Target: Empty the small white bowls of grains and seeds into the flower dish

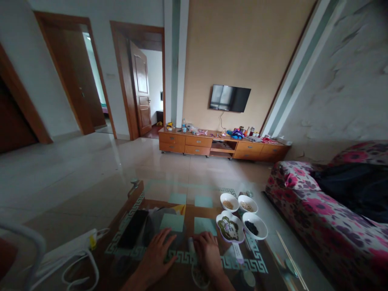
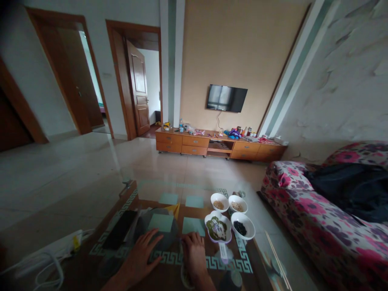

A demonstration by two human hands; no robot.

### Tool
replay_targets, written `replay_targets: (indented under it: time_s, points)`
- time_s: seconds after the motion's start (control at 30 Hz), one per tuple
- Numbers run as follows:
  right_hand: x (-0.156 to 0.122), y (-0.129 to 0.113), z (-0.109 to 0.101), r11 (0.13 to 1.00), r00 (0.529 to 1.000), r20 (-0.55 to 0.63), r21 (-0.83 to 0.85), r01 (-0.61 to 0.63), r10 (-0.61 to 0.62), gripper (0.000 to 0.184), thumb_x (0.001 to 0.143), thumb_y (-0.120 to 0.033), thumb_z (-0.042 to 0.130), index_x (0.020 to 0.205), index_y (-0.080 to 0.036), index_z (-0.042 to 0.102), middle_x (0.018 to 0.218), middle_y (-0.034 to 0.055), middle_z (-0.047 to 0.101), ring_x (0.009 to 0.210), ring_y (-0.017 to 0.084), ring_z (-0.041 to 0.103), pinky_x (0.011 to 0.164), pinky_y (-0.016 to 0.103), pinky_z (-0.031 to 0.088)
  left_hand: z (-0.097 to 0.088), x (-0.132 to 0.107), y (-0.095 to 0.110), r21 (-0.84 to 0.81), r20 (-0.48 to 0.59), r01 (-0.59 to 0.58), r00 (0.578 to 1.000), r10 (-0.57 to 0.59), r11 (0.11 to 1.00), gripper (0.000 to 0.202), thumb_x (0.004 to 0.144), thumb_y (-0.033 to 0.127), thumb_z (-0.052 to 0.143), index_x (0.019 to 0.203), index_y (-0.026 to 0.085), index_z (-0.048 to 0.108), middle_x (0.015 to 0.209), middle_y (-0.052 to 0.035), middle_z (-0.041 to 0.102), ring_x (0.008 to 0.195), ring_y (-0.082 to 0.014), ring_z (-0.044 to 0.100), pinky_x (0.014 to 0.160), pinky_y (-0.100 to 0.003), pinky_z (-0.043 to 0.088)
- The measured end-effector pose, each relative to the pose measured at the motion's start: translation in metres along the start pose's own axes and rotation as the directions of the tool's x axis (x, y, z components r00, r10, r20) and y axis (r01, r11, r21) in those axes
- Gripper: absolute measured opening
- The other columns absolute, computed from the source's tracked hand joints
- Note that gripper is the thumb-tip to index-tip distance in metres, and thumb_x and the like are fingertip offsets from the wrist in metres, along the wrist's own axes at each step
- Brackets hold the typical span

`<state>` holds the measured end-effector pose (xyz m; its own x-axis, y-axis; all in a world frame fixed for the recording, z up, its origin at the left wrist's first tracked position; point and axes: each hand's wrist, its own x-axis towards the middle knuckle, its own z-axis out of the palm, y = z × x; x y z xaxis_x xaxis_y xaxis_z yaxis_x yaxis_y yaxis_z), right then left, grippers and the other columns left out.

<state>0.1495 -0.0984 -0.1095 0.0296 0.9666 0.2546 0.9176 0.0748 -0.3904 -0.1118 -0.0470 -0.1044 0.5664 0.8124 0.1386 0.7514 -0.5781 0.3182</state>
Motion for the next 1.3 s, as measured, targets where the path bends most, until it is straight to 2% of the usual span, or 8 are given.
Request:
replay_targets:
  time_s: [0.13,0.27,0.37,0.57,0.83,1.0,1.13,1.3]
  points:
    - [-0.002,0.014,0.022,0.998,1.0,-0.009,-0.064,0.007,-0.007,0.036,0.102,-0.037,0.058,0.135,-0.037,0.073,0.147,0.0098,0.065,0.134,0.038,0.059,0.111,0.056,0.045,0.013,-0.001,-0.016,0.025,0.076,0.059,0.995,-0.061,0.998,0.086,0.09,0.056,0.073,0.166,0.036,0.036,0.174,-0.0086,0.015,0.16,-0.0385,0.023,0.129,-0.063,0.032]
    - [-0.006,0.022,0.038,0.992,0.997,0.045,-0.099,0.072,-0.068,0.096,0.083,-0.083,0.067,0.165,-0.04,0.042,0.173,0.0153,0.033,0.156,0.054,0.029,0.119,0.082,0.021,0.012,0.0,-0.02,0.044,0.131,0.005,0.991,-0.011,0.999,0.096,0.089,0.078,0.067,0.167,0.043,0.025,0.172,-0.0089,0.011,0.159,-0.0421,0.018,0.128,-0.073,0.023]
    - [-0.011,0.017,0.032,0.994,0.993,0.089,-0.078,0.082,-0.075,0.111,0.078,-0.093,0.063,0.169,-0.041,0.029,0.177,0.0162,0.021,0.161,0.054,0.015,0.118,0.085,0.013,0.009,-0.002,-0.018,0.068,0.101,-0.032,0.995,0.025,0.997,0.105,0.085,0.088,0.064,0.168,0.04,0.02,0.172,-0.0144,0.006,0.158,-0.0486,0.011,0.122,-0.084,0.016]
    - [-0.013,0.004,0.013,0.997,0.991,0.129,-0.06,0.048,-0.04,0.109,0.077,-0.088,0.07,0.168,-0.045,0.029,0.178,0.0124,0.016,0.162,0.053,0.009,0.119,0.086,0.009,0.006,-0.002,-0.016,0.088,0.077,-0.049,0.996,0.042,0.995,0.115,0.079,0.093,0.065,0.168,0.039,0.017,0.172,-0.0202,-0.005,0.157,-0.0534,0.006,0.117,-0.088,0.012]
    - [-0.015,0.012,0.024,0.998,0.993,0.111,-0.048,0.043,-0.037,0.085,0.087,-0.071,0.073,0.163,-0.051,0.04,0.176,0.0053,0.025,0.161,0.048,0.02,0.122,0.083,0.013,-0.013,0.0,-0.004,0.022,0.25,-0.011,0.968,0.006,1.0,0.103,0.085,0.092,0.057,0.167,0.043,0.019,0.172,-0.0142,0.001,0.159,-0.0465,0.002,0.12,-0.086,0.004]
    - [-0.016,0.014,0.026,0.998,0.992,0.126,-0.046,0.038,-0.032,0.078,0.092,-0.069,0.068,0.163,-0.049,0.042,0.175,0.0047,0.027,0.162,0.047,0.02,0.123,0.082,0.012,-0.021,0.0,0.008,0.038,0.265,0.035,0.963,-0.044,0.999,0.104,0.084,0.09,0.062,0.167,0.044,0.02,0.173,-0.0129,0.003,0.159,-0.0462,0.003,0.121,-0.085,0.004]
    - [-0.016,0.01,0.018,0.999,0.989,0.144,-0.033,0.027,-0.022,0.075,0.094,-0.069,0.065,0.163,-0.048,0.042,0.176,0.0046,0.023,0.162,0.046,0.019,0.124,0.08,0.012,-0.02,-0.002,0.01,0.048,0.246,0.049,0.967,-0.06,0.998,0.102,0.084,0.088,0.064,0.167,0.046,0.021,0.173,-0.0095,0.002,0.16,-0.043,0.003,0.123,-0.083,0.004]
    - [-0.014,0.014,0.021,1.0,0.986,0.166,-0.005,0.022,-0.021,0.078,0.092,-0.072,0.067,0.162,-0.049,0.043,0.176,0.0054,0.022,0.161,0.047,0.021,0.124,0.081,0.011,-0.006,0.001,-0.003,0.059,0.214,0.024,0.976,-0.036,0.998,0.102,0.083,0.093,0.057,0.166,0.047,0.021,0.173,-0.0084,0.007,0.159,-0.0444,0.006,0.123,-0.083,0.008]
